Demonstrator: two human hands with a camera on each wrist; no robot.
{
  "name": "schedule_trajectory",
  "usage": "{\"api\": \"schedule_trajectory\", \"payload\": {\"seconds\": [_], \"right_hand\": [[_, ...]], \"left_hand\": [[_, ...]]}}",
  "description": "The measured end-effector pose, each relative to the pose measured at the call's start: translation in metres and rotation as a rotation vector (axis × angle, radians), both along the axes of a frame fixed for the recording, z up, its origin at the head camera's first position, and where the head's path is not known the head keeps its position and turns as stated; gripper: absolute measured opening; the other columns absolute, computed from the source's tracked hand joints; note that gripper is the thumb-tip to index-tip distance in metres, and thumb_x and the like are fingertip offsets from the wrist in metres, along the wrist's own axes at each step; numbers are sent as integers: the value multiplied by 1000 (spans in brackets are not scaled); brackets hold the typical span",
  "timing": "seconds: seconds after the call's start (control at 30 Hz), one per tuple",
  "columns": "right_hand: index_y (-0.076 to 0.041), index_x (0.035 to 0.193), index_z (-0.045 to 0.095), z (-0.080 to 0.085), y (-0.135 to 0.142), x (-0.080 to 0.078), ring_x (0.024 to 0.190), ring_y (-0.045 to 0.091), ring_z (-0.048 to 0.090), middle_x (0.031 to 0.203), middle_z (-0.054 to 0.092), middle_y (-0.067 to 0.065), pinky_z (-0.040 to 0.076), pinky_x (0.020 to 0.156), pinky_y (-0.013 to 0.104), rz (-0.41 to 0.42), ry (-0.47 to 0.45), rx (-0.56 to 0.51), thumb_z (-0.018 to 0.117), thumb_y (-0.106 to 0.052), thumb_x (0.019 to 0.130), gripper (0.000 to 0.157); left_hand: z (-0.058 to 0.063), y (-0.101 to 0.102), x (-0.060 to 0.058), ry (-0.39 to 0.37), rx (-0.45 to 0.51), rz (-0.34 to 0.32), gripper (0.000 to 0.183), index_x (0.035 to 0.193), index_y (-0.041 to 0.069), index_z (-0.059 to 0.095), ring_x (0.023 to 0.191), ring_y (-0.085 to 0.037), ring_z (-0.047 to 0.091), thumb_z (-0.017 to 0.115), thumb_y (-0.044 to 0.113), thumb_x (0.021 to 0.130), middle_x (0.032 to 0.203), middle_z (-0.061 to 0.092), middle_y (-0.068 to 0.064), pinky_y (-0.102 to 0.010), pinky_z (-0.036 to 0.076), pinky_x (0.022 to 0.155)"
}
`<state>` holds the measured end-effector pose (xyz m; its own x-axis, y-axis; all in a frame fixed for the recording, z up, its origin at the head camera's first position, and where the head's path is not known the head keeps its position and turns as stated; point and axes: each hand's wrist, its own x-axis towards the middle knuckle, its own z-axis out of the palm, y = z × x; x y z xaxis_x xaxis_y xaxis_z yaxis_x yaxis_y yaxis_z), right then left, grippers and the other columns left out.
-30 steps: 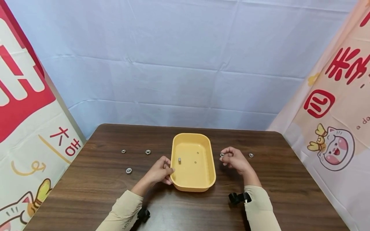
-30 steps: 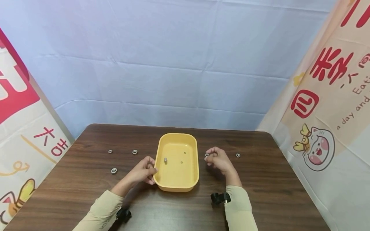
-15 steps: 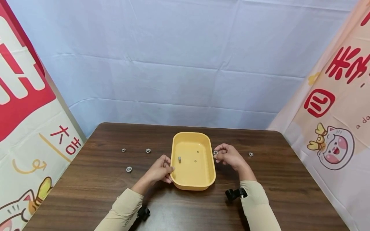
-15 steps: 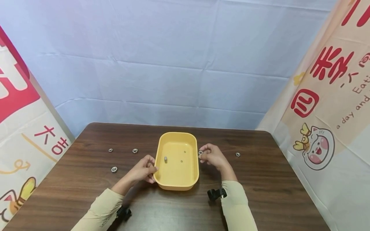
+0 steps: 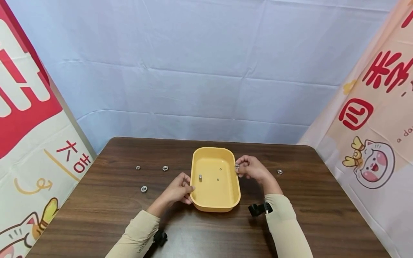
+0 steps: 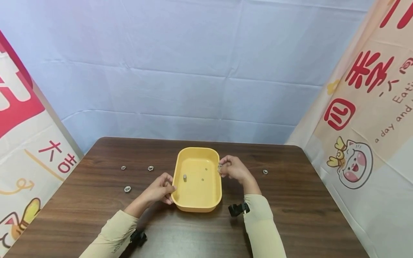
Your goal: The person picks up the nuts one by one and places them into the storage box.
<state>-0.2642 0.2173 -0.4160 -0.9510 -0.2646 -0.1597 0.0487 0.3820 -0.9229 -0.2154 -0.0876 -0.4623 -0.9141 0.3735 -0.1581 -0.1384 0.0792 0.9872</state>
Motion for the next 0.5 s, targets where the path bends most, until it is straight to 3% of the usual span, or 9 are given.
{"api": "schedule_trajectory", "payload": {"seconds": [0.13, 0.37, 0.5], "right_hand": [[4, 106, 50, 4, -4, -4, 74, 39, 58, 79, 62, 14, 39, 49, 31, 13, -4, -5, 61, -1, 85, 25], [3, 105, 51, 10, -11, -10, 68, 33, 58, 76, 59, 14, 37, 48, 29, 47, 8, 12, 61, 0, 83, 24], [3, 103, 53, 14, -16, -14, 65, 31, 58, 72, 56, 11, 36, 47, 30, 85, 31, 64, 61, 0, 82, 23]], "left_hand": [[0, 0, 0, 1, 1, 2, 27, 105, -7, 34, 47, -18, 59, 54, -3, 87, 76, 52, -21, -28, 51, 43], [2, 1, 2, -4, 5, -2, 26, 105, -6, 34, 47, -18, 58, 54, -3, 88, 77, 53, -24, -27, 51, 42], [10, 1, 5, -4, 14, -16, 25, 105, -9, 33, 47, -18, 58, 52, -5, 88, 77, 52, -26, -27, 51, 43]]}}
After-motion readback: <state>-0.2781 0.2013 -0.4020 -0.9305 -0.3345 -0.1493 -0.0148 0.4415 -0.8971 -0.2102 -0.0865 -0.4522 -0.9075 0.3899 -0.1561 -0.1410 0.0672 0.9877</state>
